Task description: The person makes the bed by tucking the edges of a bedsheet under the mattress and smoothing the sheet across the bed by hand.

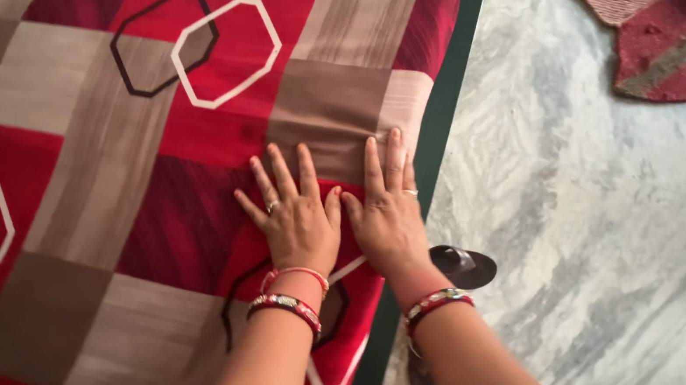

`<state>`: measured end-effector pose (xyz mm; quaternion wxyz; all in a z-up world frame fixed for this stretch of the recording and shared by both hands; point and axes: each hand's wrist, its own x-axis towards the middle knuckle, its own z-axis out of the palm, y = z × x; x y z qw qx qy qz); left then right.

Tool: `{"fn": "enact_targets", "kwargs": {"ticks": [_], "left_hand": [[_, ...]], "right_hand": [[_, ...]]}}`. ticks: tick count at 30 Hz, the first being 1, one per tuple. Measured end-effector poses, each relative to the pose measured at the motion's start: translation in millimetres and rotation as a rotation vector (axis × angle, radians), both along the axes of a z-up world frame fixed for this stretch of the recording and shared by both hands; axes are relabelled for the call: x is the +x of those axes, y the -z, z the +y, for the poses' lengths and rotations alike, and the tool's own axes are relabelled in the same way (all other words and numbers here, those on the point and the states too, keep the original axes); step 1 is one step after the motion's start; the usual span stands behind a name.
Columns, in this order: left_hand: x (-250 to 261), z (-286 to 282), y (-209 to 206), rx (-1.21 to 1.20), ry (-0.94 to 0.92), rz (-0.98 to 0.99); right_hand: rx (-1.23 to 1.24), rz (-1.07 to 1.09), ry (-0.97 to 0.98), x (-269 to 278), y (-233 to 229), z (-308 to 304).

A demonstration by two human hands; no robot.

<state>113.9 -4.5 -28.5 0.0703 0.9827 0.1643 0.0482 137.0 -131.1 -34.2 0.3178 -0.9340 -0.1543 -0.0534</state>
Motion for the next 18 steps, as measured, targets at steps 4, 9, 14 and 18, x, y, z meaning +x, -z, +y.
{"fn": "enact_targets", "kwargs": {"ticks": [4, 9, 14, 18], "left_hand": [[6, -3, 4, 0.084, 0.063, -0.002], [6, -3, 2, 0.081, 0.072, 0.02], [10, -4, 2, 0.066, 0.063, 0.059], [14, -6, -7, 0.06, 0.033, 0.164]], "right_hand": [[0.185, 0.241, 0.109, -2, 4, 5], [0.306, 0.387, 0.159, -2, 8, 0], [0.447, 0.405, 0.247, 17, 18, -12], [0.405, 0.419, 0.227, 35, 24, -24]]}}
